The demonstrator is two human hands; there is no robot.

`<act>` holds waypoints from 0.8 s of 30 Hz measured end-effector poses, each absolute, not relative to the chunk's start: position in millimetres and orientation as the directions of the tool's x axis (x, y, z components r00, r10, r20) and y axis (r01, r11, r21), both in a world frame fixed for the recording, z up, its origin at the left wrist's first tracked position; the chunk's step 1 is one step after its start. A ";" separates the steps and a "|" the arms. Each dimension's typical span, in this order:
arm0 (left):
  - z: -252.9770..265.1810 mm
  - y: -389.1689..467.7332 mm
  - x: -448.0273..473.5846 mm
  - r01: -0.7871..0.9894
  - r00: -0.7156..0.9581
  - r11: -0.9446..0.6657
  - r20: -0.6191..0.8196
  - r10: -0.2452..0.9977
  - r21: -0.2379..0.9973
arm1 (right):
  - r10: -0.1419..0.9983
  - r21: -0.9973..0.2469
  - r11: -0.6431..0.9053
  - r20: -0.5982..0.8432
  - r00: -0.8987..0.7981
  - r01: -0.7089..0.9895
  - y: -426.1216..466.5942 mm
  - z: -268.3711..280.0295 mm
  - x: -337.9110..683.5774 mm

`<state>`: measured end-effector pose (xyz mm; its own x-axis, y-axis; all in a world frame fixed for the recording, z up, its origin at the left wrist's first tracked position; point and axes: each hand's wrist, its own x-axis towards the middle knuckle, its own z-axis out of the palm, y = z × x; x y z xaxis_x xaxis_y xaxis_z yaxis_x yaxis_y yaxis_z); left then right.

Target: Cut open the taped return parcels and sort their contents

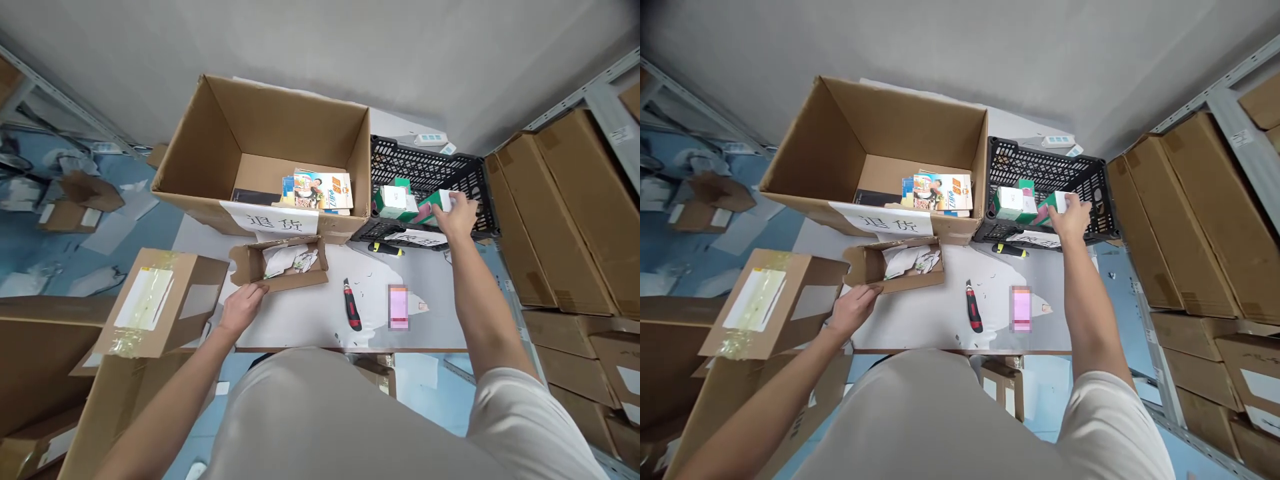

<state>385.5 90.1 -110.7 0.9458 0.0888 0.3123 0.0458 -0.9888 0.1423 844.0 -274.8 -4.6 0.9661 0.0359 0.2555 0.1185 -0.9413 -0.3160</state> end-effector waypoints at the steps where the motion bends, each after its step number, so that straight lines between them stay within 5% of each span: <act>1: -110.9 89.6 385.6 0.064 0.949 -0.987 0.296 0.106 0.151 | 0.047 -0.302 -0.946 0.243 0.969 0.122 -275.7 -4.4 844.9; 7: -109.7 84.0 386.0 0.154 0.953 -0.963 0.224 0.204 0.221 | 0.130 -0.177 -0.976 -0.010 0.991 0.127 -265.0 -31.3 832.2; 14: -106.7 78.2 386.8 0.219 0.948 -0.933 0.165 0.273 0.286 | 0.157 -0.174 -0.976 -0.132 0.979 0.133 -267.4 -33.2 831.3; 16: -106.3 78.7 386.6 0.202 0.952 -0.927 0.159 0.262 0.315 | 0.156 -0.189 -0.972 -0.069 0.985 0.140 -267.3 -21.8 822.4; 21: -105.6 79.6 378.4 0.173 0.932 -0.879 0.214 0.291 0.444 | 0.261 -0.455 -0.800 0.323 0.910 0.391 -240.7 6.9 736.1; 24: -112.2 79.5 369.7 0.258 0.854 -0.804 0.263 0.449 0.536 | 0.432 -0.681 -0.637 0.073 0.899 0.361 -202.3 -4.9 657.3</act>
<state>369.7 79.5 -112.2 0.8542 0.4488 0.2627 0.2576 -0.8040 0.5359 657.3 -202.3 -4.9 0.8990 0.4318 0.0728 0.3610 -0.6368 -0.6813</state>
